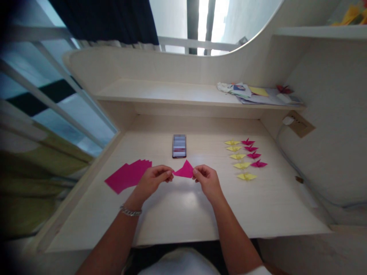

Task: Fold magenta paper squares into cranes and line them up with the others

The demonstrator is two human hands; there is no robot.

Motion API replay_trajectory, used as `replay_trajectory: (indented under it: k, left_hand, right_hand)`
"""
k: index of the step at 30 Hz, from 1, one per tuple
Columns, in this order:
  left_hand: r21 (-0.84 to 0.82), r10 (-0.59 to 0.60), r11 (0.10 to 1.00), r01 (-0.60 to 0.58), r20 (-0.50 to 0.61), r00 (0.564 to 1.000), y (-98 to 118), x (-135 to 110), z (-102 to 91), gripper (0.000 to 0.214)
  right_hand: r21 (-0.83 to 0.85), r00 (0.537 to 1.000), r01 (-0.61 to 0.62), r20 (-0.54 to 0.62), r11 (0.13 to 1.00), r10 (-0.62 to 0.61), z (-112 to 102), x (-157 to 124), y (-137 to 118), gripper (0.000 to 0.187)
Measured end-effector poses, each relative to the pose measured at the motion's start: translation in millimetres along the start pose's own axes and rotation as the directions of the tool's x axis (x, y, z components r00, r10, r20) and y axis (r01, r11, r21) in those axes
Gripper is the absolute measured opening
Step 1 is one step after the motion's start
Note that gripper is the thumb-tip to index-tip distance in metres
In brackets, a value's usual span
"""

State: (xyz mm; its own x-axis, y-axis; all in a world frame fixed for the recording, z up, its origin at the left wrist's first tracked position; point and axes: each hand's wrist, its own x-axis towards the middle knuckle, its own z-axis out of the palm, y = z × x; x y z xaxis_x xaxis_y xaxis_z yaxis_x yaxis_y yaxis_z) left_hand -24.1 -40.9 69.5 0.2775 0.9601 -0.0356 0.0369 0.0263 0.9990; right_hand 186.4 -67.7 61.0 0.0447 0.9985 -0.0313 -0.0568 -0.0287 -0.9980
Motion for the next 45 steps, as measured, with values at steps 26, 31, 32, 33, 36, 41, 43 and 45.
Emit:
replay_trajectory:
  k: [26,31,32,33,36,41,43,45]
  left_hand:
    - [-0.303,-0.067,0.953,0.022,-0.14,0.988,-31,-8,45.3,0.024]
    - [-0.358,-0.113,0.933,0.018,-0.245,0.963,-37,-8,48.7,0.034]
    - [-0.356,-0.111,0.934,0.012,-0.259,0.96,-37,-8,48.6,0.037]
    - [-0.348,-0.105,0.938,0.007,-0.264,0.959,-36,-8,48.4,0.041]
    - [-0.303,-0.079,0.953,0.008,-0.223,0.972,-34,-10,47.7,0.045]
    - [-0.276,-0.043,0.961,-0.007,-0.173,0.984,-31,-12,49.4,0.038]
    - [-0.279,-0.04,0.96,-0.017,-0.197,0.98,-32,-12,49.5,0.037]
    - [-0.273,-0.047,0.962,-0.013,-0.212,0.976,-34,-12,48.7,0.037]
  right_hand:
    - [-0.117,0.999,0.029,-0.024,0.993,-0.032,24,-2,30,0.022]
    - [-0.167,1.0,0.028,0.001,0.986,-0.028,24,-2,29,0.019]
    - [-0.171,1.0,0.02,0.01,0.985,-0.019,24,-1,28,0.019]
    - [-0.169,1.0,0.011,0.025,0.986,-0.007,24,0,27,0.019]
    - [-0.115,0.997,-0.027,0.075,0.993,0.036,24,3,22,0.021]
    - [-0.048,1.0,-0.018,0.023,0.999,0.019,28,5,19,0.023]
    - [-0.047,1.0,-0.003,0.0,0.999,0.003,29,5,20,0.022]
    - [-0.041,1.0,-0.008,0.013,0.999,0.008,28,6,20,0.021]
